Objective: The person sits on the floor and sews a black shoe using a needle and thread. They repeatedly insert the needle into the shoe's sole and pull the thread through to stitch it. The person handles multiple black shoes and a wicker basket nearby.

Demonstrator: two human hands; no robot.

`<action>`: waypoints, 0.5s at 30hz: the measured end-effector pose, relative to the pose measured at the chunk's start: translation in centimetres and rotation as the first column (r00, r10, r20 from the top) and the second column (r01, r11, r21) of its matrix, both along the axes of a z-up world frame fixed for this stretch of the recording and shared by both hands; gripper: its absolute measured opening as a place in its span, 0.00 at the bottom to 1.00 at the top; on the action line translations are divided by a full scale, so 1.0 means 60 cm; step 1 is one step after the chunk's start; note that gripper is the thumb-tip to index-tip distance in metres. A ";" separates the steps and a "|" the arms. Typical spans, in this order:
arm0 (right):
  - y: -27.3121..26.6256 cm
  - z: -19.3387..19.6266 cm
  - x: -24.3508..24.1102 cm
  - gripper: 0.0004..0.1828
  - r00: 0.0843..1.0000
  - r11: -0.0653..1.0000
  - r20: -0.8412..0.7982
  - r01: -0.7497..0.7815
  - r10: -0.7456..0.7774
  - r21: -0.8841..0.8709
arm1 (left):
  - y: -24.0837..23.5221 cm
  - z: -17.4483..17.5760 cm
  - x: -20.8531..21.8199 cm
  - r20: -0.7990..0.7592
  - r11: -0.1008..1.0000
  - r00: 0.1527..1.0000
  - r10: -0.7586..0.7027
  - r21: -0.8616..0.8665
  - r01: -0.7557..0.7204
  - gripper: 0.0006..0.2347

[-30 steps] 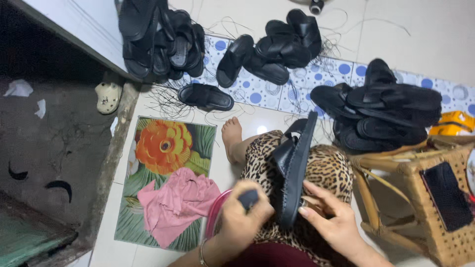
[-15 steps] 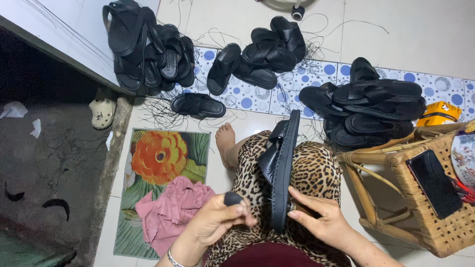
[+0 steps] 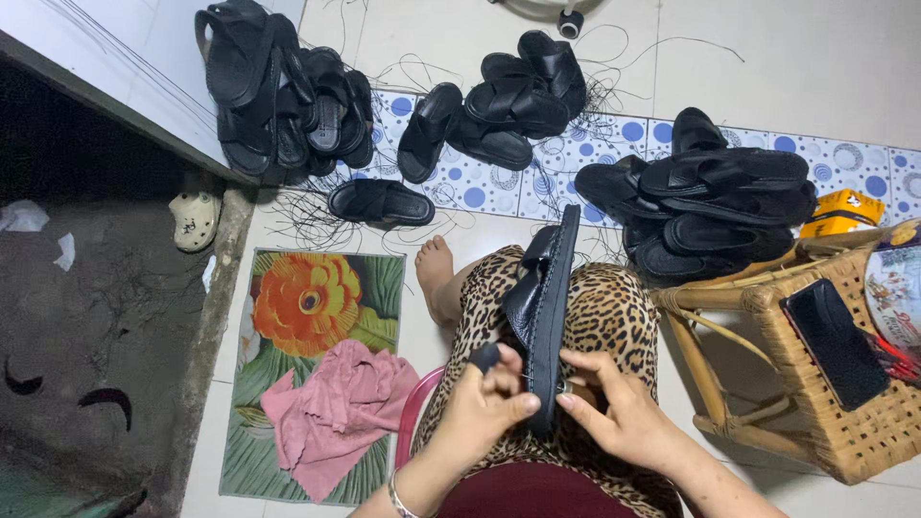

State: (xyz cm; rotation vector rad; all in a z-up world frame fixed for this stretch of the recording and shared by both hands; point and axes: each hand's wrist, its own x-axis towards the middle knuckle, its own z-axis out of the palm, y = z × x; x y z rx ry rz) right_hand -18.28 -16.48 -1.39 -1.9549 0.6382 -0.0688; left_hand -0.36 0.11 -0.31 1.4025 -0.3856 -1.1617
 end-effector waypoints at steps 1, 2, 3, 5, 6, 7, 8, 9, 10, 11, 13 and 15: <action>-0.003 0.004 0.001 0.30 0.999 0.998 -0.023 -0.044 0.043 -0.053 | 0.001 -0.014 -0.001 -0.205 0.998 0.978 0.025 0.059 -0.013 0.21; -0.006 0.007 0.001 0.30 0.995 0.991 -0.048 -0.088 0.084 -0.105 | 0.001 -0.028 -0.002 -0.400 0.993 0.915 0.061 0.121 -0.014 0.12; -0.008 0.006 0.000 0.30 0.995 0.991 -0.049 -0.087 0.082 -0.101 | 0.010 -0.030 0.005 -0.401 0.992 0.914 0.062 0.125 -0.012 0.12; -0.011 0.003 -0.001 0.31 0.988 0.981 -0.078 -0.141 0.132 -0.130 | 0.031 -0.035 0.019 -0.744 0.998 0.667 0.025 -0.025 -0.065 0.05; -0.009 0.001 -0.001 0.31 0.988 0.982 -0.080 -0.144 0.135 -0.121 | 0.042 -0.042 0.022 -0.746 0.998 0.665 0.033 -0.016 -0.067 0.05; -0.010 -0.001 0.000 0.31 0.993 0.995 -0.079 -0.080 0.084 0.054 | 0.049 -0.049 0.027 -0.750 0.997 0.659 0.058 0.016 -0.069 0.05; -0.012 -0.002 0.002 0.31 0.996 0.974 -0.088 -0.012 0.033 0.228 | 0.056 -0.056 0.031 -0.753 0.996 0.653 0.082 0.048 -0.070 0.05; -0.008 -0.007 0.002 0.31 0.996 0.973 -0.088 -0.010 0.031 0.230 | 0.065 -0.052 0.037 -0.753 0.996 0.653 0.083 0.051 -0.068 0.05; -0.005 -0.011 0.002 0.29 0.999 0.928 -0.016 0.040 -0.037 0.370 | 0.073 -0.047 0.042 -0.726 1.000 0.687 -0.011 -0.001 0.015 0.03; -0.004 -0.016 0.002 0.28 0.992 0.861 0.048 0.078 -0.118 0.502 | 0.079 -0.043 0.049 -0.693 0.993 0.712 -0.111 -0.052 0.104 0.03; 0.004 -0.024 -0.002 0.29 0.983 0.845 0.050 0.125 -0.176 0.521 | 0.091 -0.050 0.038 -0.688 0.991 0.716 -0.114 -0.028 0.131 0.05; 0.006 -0.027 -0.005 0.30 0.972 0.825 0.049 0.169 -0.231 0.539 | 0.097 -0.040 0.032 -0.685 0.988 0.720 -0.115 -0.002 0.156 0.08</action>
